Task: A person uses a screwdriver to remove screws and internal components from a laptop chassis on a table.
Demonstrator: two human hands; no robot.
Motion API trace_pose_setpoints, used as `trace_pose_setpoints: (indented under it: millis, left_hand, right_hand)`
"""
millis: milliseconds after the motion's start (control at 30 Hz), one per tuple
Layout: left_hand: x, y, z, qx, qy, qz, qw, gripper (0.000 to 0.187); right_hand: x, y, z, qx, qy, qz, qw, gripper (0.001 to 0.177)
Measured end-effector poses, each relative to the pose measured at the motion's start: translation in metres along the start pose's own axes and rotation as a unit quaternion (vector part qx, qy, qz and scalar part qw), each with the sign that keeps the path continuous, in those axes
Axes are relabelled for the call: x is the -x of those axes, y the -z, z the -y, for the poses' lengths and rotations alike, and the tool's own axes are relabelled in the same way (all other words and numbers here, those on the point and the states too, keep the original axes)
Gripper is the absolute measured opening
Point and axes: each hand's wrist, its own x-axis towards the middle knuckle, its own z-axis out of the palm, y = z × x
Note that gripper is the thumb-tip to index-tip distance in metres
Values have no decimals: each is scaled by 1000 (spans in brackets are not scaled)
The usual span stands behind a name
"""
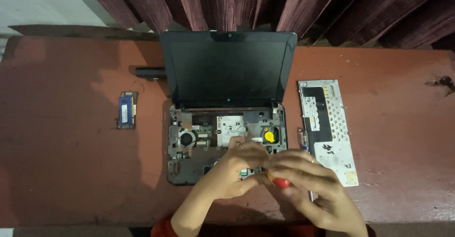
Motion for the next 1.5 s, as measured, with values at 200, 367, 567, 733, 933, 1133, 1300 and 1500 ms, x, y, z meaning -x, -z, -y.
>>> trace_pose_setpoints:
  millis: [200, 367, 567, 733, 933, 1133, 1300, 1500]
  left_hand:
    - [-8, 4, -14, 26, 33, 17, 999, 19]
    - [-3, 7, 6, 45, 2, 85, 995, 19]
    - [-6, 0, 6, 95, -33, 54, 993, 18]
    - [5, 8, 2, 213, 37, 90, 972, 21]
    - [4, -4, 11, 137, -10, 17, 990, 11]
    - [4, 10, 0, 199, 22, 66, 978, 31]
    - [1, -4, 10, 128, -39, -14, 991, 18]
    - [2, 5, -3, 201, 5, 39, 979, 19]
  right_hand:
    - [3, -2, 0, -2, -25, -16, 1000, 29]
    - [1, -4, 2, 30, -12, 0, 999, 28]
    - [2, -10, 0, -14, 8, -14, 1000, 29]
    - [1, -15, -4, 8, 59, -33, 998, 22]
    - [-1, -20, 0, 114, 17, -41, 992, 37]
    - [-5, -24, 1, 96, 49, -82, 991, 21]
    - [13, -20, -11, 122, -28, -37, 991, 26]
    - [-8, -29, 14, 98, 53, -112, 988, 16]
